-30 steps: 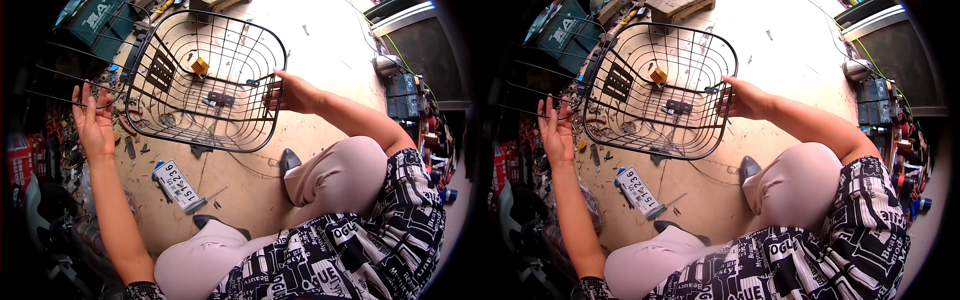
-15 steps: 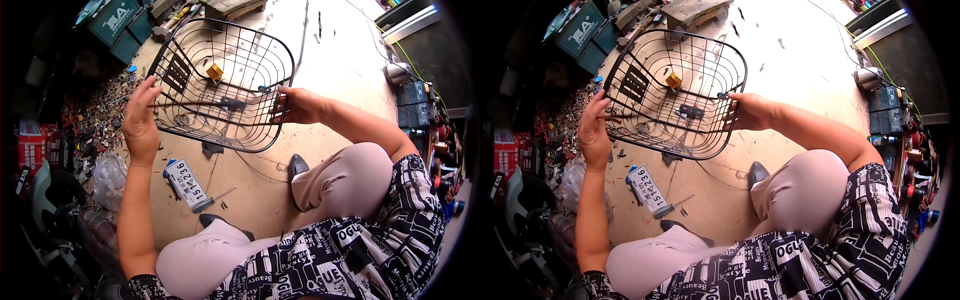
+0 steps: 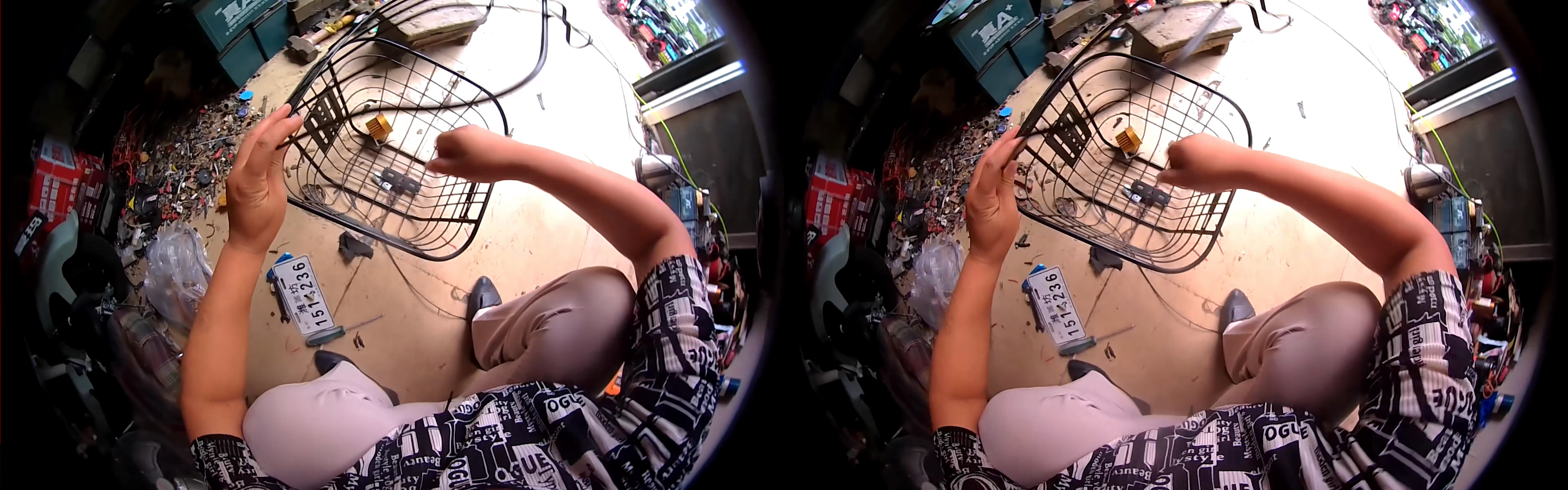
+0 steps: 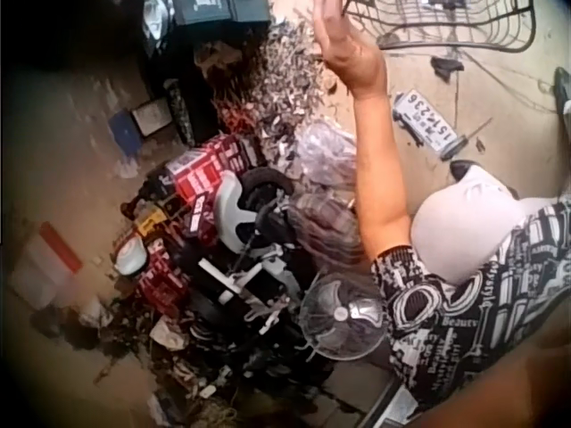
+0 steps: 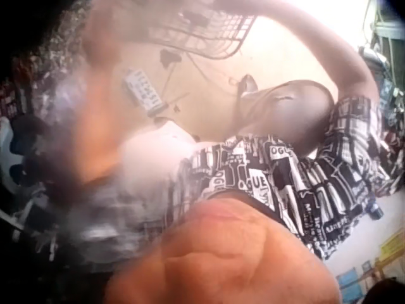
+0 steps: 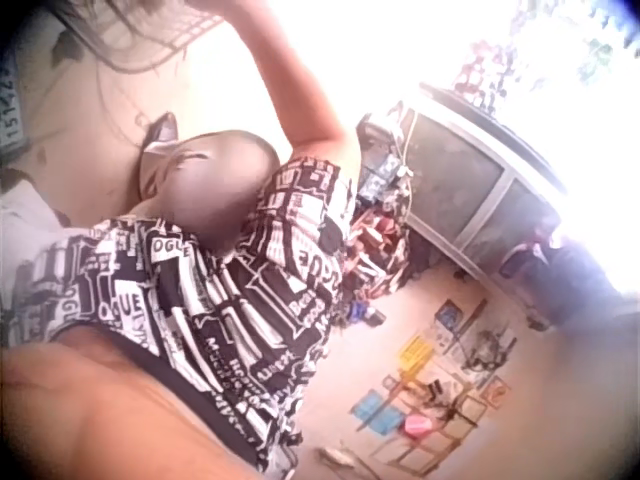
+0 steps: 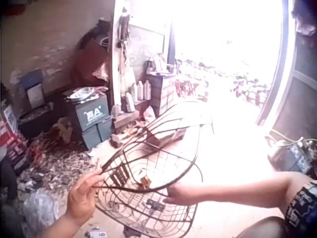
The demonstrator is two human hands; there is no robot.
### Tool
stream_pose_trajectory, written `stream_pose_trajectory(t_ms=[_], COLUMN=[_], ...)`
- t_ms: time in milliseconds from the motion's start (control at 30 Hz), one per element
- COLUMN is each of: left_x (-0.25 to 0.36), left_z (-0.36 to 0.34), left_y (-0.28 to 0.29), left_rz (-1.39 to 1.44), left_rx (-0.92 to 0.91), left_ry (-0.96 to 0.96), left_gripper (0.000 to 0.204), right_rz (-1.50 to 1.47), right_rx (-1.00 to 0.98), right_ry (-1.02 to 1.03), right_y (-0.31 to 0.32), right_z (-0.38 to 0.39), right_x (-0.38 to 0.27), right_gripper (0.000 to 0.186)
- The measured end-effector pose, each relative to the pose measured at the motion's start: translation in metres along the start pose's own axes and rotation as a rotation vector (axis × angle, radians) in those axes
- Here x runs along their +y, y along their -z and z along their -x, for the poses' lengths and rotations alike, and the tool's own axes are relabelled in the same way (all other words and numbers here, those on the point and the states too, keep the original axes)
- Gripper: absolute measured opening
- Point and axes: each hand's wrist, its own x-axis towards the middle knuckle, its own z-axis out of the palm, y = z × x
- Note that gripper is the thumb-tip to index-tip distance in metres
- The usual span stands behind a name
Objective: The person carries a wire basket indoors, sits on the floor, and uses a screwdriver to unscrew and detach brackets from the basket. The person then removes the detached license plate and handles a small light fixture from inside the basket.
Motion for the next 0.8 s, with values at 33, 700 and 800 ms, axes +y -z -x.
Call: stream_pose_trajectory(t_ms=[33, 700, 800], left_x=[-0.002, -0.025, -0.018], left_z=[0.000, 0.001, -0.004], left_y=[0.001, 0.011, 0.010], left_rz=[-0.005, 0.132, 0.154], left_rx=[0.012, 0.175, 0.142], left_ry=[0.007, 0.089, 0.110], left_gripper=[0.033, 0.038, 0.036], right_rz=[0.077, 0.508, 0.091], right_rx=[-0.022, 0.087, 0.031], right_ry=[0.091, 0.135, 0.375], right_y=[-0.010, -0.077, -0.043], right_z=[-0.022, -0.157, -0.100], right_x=[-0.001, -0.017, -0.014], right_gripper=[0.036, 0.053, 0.063])
